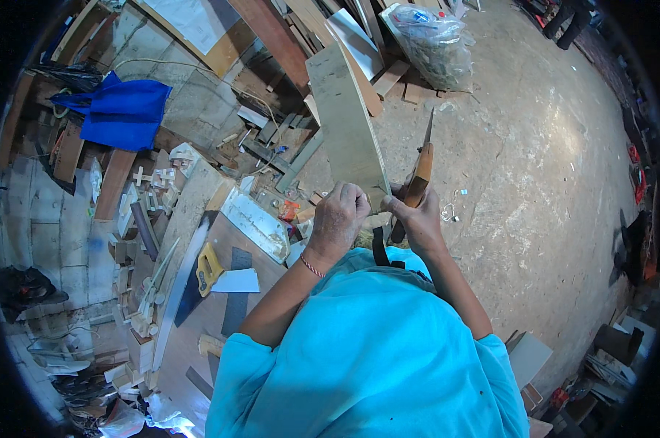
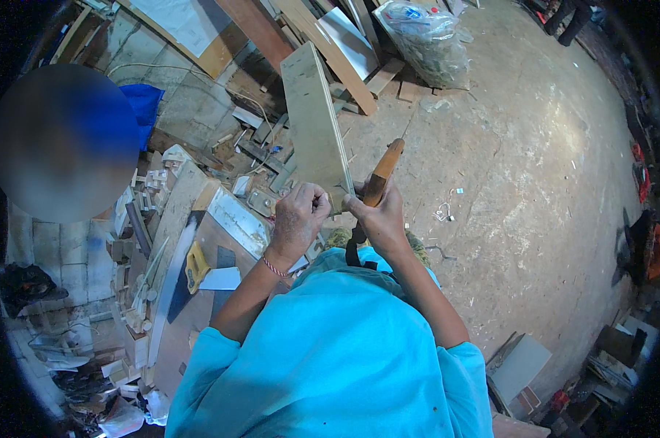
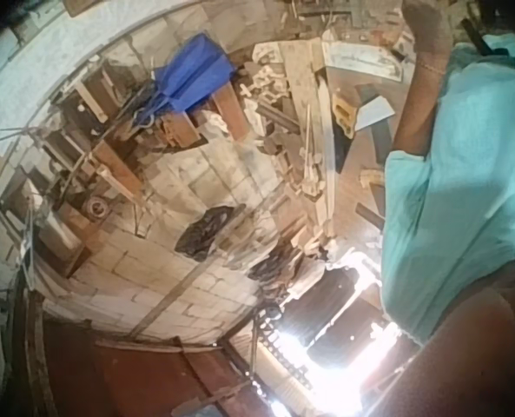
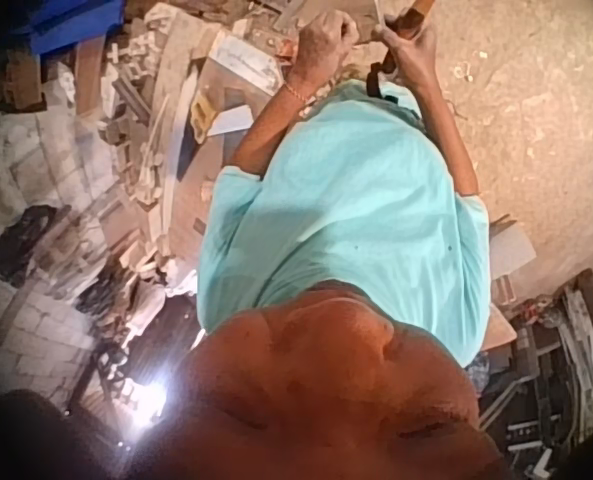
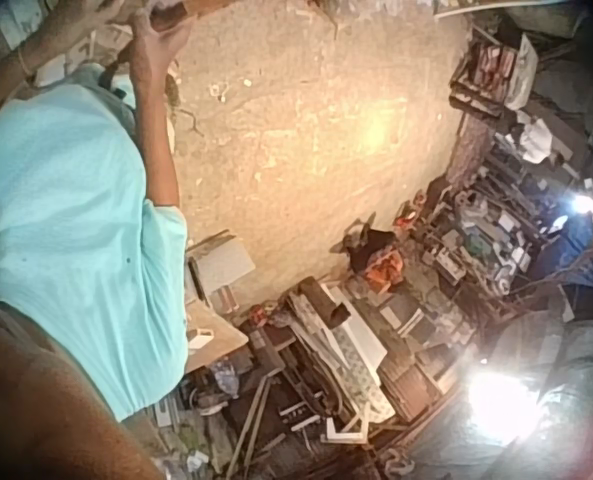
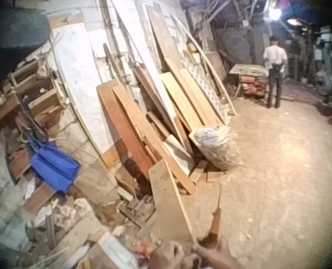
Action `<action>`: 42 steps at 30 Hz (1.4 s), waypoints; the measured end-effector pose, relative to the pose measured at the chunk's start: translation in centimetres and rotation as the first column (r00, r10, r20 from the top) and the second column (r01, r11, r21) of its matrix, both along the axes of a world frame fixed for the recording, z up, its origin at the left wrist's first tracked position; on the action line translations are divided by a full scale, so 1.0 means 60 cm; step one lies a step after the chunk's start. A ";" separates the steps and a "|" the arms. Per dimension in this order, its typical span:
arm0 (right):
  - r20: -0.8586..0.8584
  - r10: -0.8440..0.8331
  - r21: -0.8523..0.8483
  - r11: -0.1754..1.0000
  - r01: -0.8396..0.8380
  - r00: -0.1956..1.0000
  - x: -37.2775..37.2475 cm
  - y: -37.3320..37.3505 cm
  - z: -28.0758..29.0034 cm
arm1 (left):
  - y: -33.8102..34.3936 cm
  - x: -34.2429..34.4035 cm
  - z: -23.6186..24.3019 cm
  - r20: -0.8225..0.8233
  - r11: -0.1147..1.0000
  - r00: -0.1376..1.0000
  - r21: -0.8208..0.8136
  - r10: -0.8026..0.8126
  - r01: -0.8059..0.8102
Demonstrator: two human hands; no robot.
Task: The person marks a wooden board using a small blade, aligns wooden pieces, and cuts through a wooden plank using a hand saw.
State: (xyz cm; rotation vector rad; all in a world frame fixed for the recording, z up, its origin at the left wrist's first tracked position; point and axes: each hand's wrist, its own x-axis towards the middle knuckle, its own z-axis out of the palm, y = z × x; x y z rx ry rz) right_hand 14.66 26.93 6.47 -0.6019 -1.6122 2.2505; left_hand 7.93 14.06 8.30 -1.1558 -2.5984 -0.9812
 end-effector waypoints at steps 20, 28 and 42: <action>0.055 0.038 -0.230 0.973 -0.025 0.998 0.004 0.015 0.006 | -0.021 -0.018 0.056 0.193 0.994 0.975 0.056 -0.107 0.098; 0.023 0.042 -0.204 0.978 -0.036 0.999 0.008 0.014 0.013 | -0.019 -0.020 0.059 0.256 0.984 0.952 -0.013 -0.166 0.175; 0.053 0.085 -0.133 0.988 -0.077 0.995 0.011 0.013 0.020 | -0.027 -0.028 0.061 0.238 0.951 0.939 -0.124 -0.247 0.281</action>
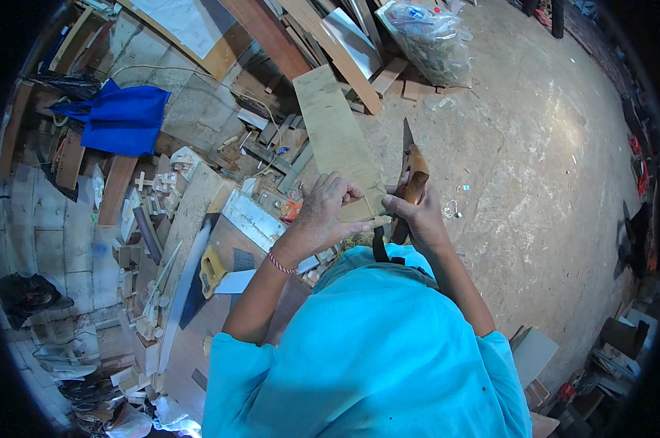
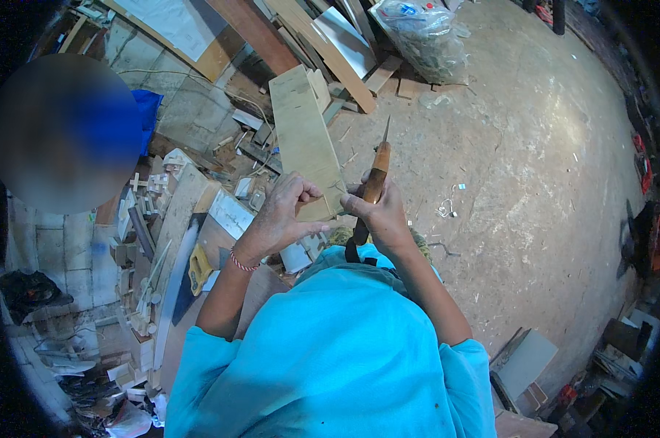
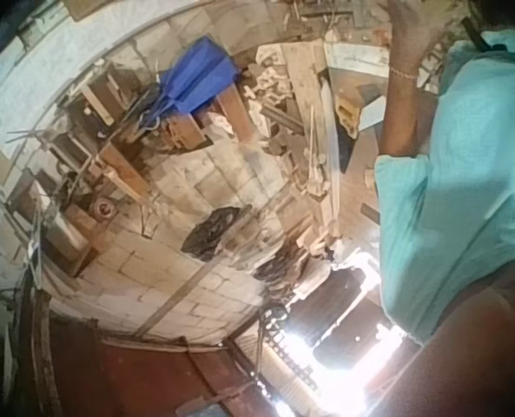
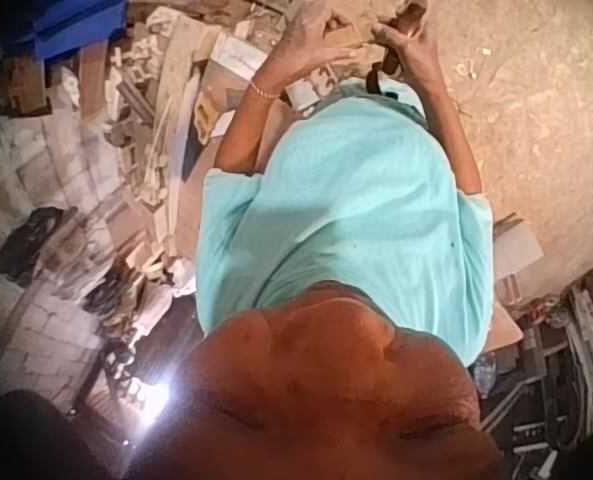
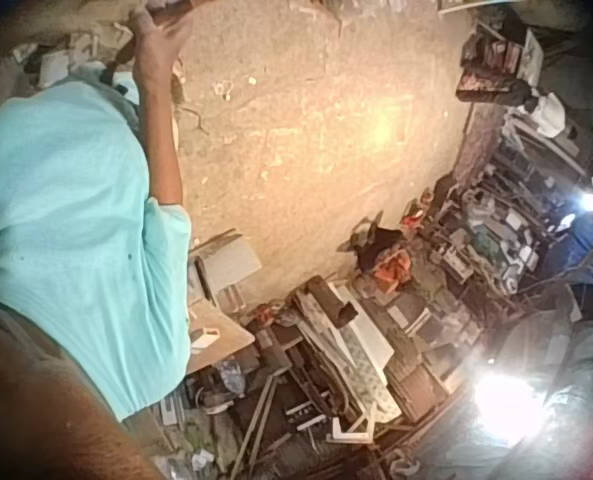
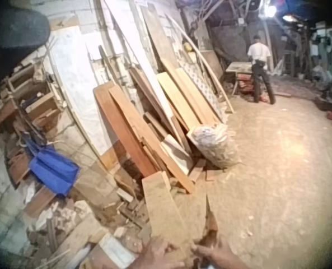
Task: The person marks a wooden board using a small blade, aligns wooden pieces, and cuts through a wooden plank using a hand saw.
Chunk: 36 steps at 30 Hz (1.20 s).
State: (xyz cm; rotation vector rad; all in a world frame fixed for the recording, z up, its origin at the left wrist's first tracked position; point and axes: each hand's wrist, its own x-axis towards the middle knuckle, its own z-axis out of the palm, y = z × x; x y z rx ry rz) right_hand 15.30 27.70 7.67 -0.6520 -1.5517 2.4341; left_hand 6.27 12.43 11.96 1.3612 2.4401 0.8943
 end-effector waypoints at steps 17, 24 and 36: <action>0.075 0.007 -0.026 1.000 -0.005 0.997 0.007 -0.005 0.002 | 0.009 -0.025 0.010 0.128 0.986 0.981 -0.056 -0.148 0.156; 0.048 -0.004 -0.041 0.999 0.006 0.999 0.008 -0.006 0.000 | 0.011 -0.032 0.008 0.157 0.981 0.971 -0.051 -0.179 0.189; 0.082 0.024 -0.029 0.999 -0.021 0.996 0.010 -0.005 -0.010 | 0.011 -0.031 0.000 0.141 0.959 0.961 -0.125 -0.238 0.255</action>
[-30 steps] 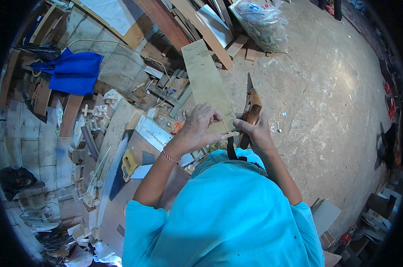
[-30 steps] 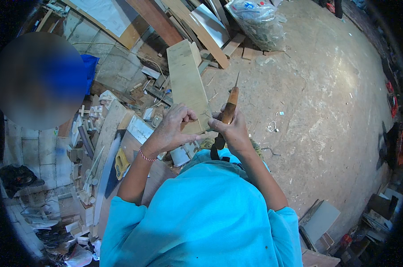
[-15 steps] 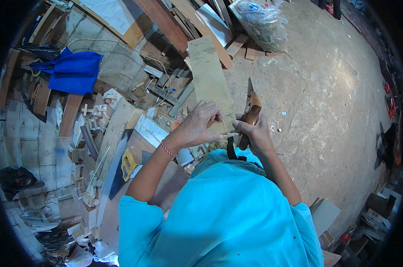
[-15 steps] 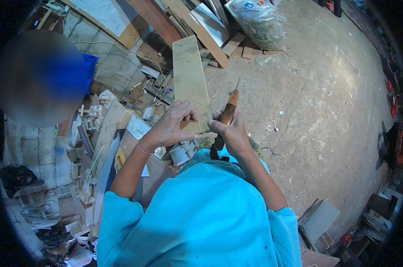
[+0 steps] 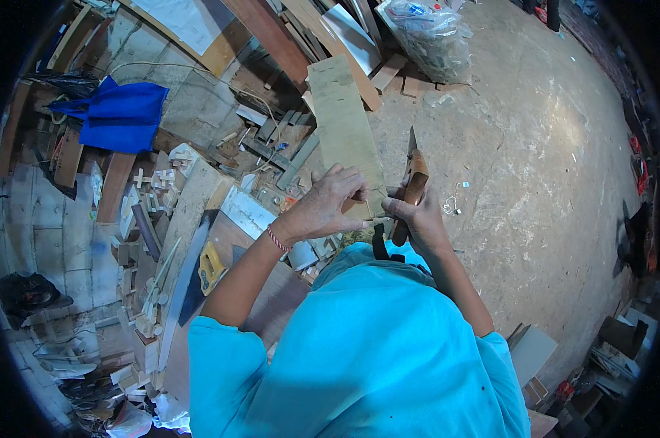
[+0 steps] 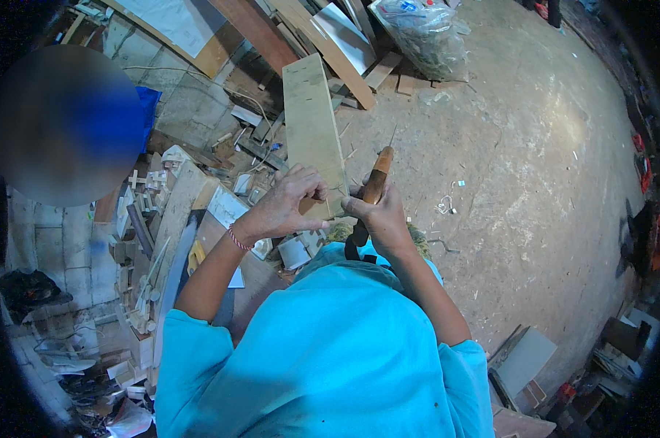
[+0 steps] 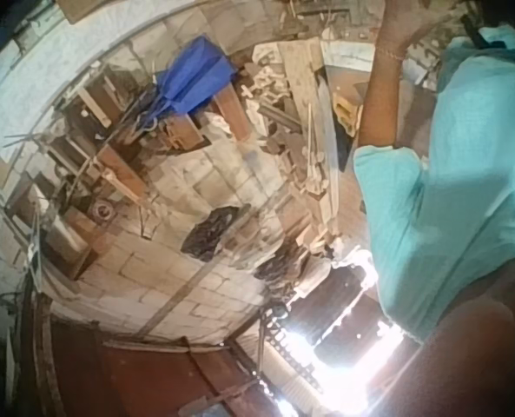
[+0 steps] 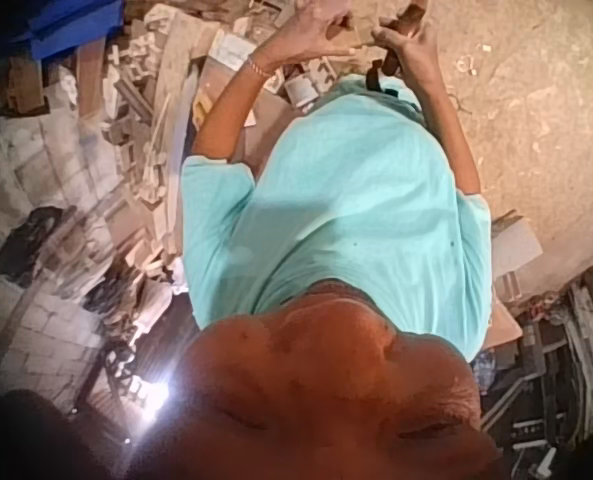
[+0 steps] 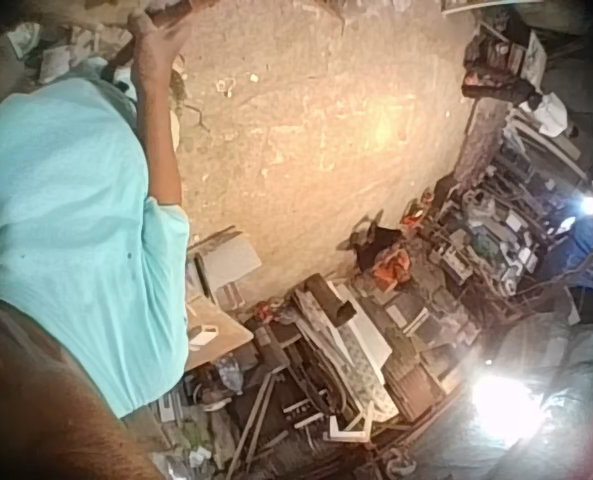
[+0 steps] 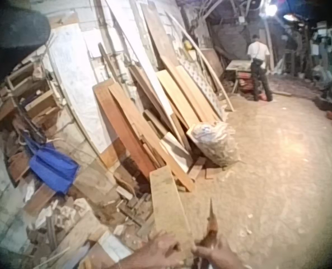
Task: The person marks a wooden board using a small blade, aligns wooden pieces, and cuts through a wooden plank using a hand saw.
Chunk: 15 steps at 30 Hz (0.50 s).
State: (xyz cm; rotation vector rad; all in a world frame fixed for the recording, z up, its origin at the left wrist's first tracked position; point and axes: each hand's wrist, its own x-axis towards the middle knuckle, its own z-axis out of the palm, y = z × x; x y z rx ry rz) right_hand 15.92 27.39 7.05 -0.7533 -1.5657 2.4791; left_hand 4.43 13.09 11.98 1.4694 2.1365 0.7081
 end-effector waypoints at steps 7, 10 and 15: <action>-0.085 -0.042 0.019 0.999 0.043 0.996 -0.002 0.008 0.001 | -0.003 0.024 0.004 -0.259 0.991 0.960 0.109 0.108 -0.082; -0.106 -0.030 0.057 0.998 0.036 0.994 0.000 0.015 0.005 | 0.001 0.033 -0.007 -0.136 0.873 0.889 0.300 0.438 -0.385; -0.137 -0.040 0.091 0.994 0.053 0.990 0.003 0.015 0.013 | 0.004 0.024 -0.031 0.598 0.650 0.601 0.169 0.530 -0.741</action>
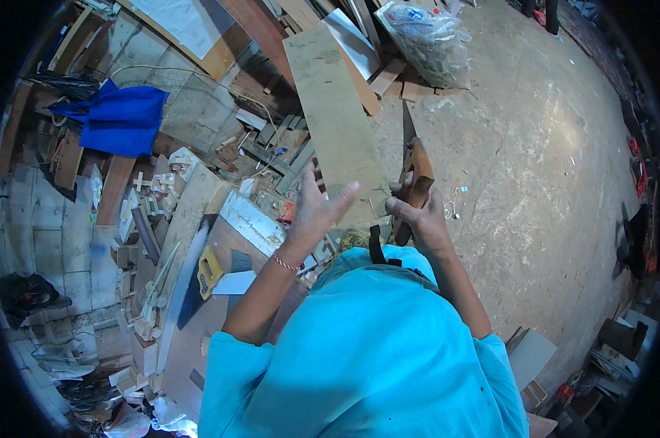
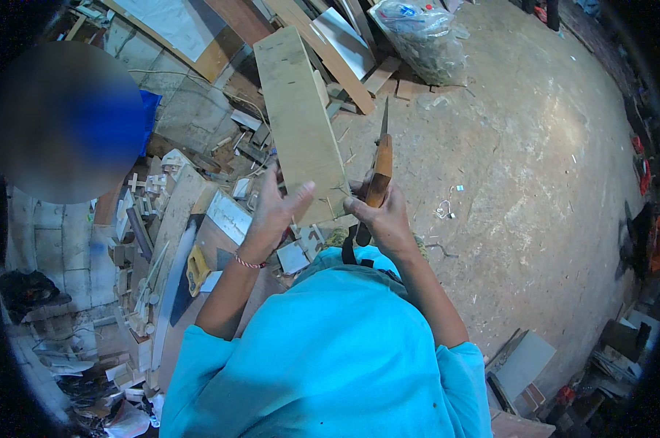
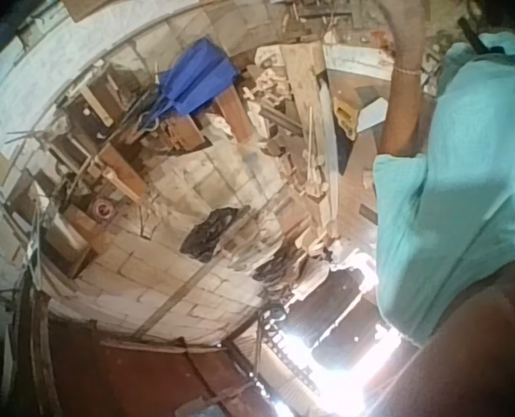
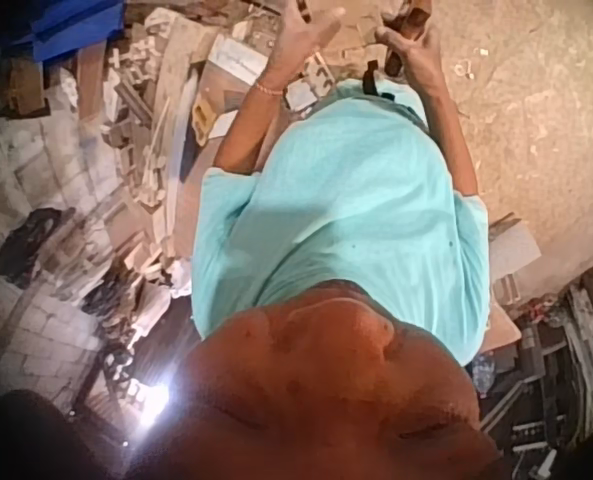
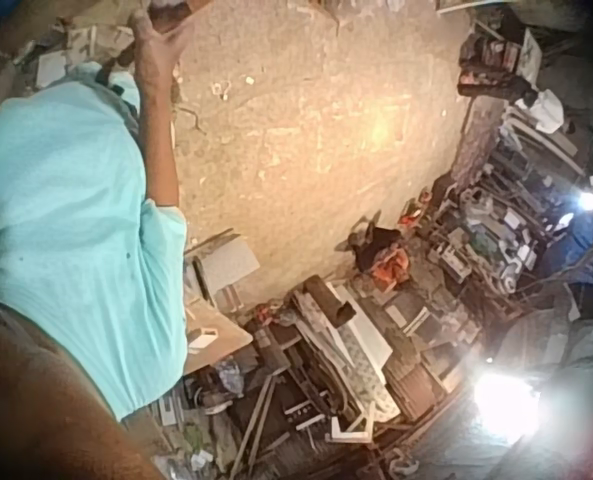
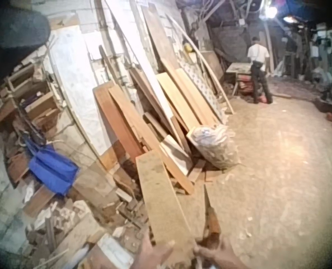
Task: The person marks a wooden board using a small blade, aligns wooden pieces, and cuts through a wooden plank using a hand saw.
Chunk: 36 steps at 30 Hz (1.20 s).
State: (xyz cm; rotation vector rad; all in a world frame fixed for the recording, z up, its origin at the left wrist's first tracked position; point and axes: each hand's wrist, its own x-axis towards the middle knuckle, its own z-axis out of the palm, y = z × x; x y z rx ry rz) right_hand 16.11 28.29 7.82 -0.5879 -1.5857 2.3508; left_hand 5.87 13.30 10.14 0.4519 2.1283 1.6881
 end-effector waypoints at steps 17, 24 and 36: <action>0.001 0.097 0.041 0.994 -0.097 0.995 -0.001 -0.001 0.003 | 0.012 0.018 -0.050 0.083 1.000 0.997 0.014 -0.001 0.000; -0.048 0.119 0.073 0.991 -0.115 0.992 -0.001 -0.003 -0.006 | 0.016 0.027 -0.024 0.317 0.986 0.948 0.163 -0.015 -0.038; 0.043 0.127 0.041 0.991 -0.129 0.991 -0.002 -0.001 -0.030 | 0.014 0.020 -0.035 0.239 0.997 0.971 0.082 -0.022 0.002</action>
